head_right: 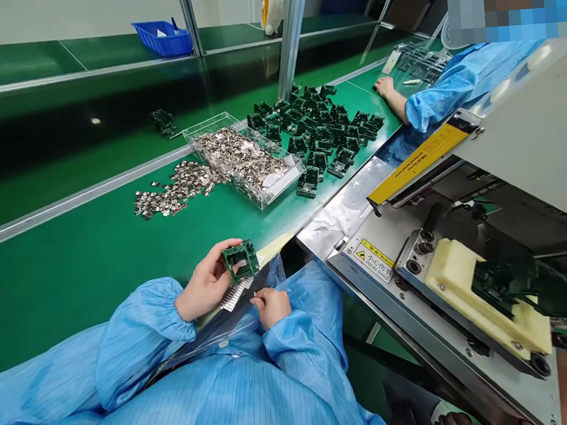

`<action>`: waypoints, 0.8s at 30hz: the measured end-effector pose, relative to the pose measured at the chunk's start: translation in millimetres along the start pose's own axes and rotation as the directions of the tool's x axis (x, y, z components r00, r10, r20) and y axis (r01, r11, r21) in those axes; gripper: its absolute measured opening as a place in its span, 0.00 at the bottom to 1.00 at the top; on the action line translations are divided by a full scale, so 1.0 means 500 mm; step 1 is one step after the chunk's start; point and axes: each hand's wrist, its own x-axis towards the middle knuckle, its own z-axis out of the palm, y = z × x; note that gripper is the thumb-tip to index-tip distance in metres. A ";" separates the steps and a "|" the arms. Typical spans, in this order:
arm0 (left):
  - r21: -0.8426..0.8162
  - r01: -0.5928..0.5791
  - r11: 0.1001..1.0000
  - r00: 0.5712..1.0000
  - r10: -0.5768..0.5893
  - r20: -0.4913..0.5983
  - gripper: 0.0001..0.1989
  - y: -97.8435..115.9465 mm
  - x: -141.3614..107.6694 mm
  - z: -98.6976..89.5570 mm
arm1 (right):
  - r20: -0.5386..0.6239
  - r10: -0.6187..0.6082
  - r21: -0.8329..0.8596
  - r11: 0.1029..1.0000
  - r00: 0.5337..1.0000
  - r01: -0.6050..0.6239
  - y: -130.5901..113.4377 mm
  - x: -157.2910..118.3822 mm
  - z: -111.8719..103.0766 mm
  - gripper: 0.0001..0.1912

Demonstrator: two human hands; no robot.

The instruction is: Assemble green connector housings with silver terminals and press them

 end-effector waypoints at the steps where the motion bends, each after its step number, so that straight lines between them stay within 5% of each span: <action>1: 0.014 0.004 1.000 1.000 -0.004 0.005 0.22 -0.001 -0.001 -0.001 | -0.017 0.012 -0.002 1.000 1.000 -0.012 -0.004 0.000 -0.008 0.06; 6: 0.071 -0.002 0.997 1.000 0.002 0.003 0.22 0.000 -0.005 -0.001 | -0.076 0.020 0.069 0.997 0.997 -0.015 -0.081 -0.012 -0.071 0.08; 12: 0.069 -0.020 0.997 0.999 0.017 0.050 0.21 0.014 -0.020 0.010 | -0.268 -0.231 0.130 0.953 0.935 0.272 -0.199 0.002 -0.085 0.04; 19: 0.039 -0.039 0.998 0.998 0.037 0.058 0.21 0.018 -0.029 0.013 | -0.334 -0.253 -0.057 0.967 0.908 0.249 -0.220 0.014 -0.048 0.04; 24: 0.081 -0.075 0.994 0.994 0.069 0.080 0.20 0.019 -0.037 0.011 | -0.380 -0.188 0.051 0.973 0.906 0.223 -0.220 0.011 -0.038 0.08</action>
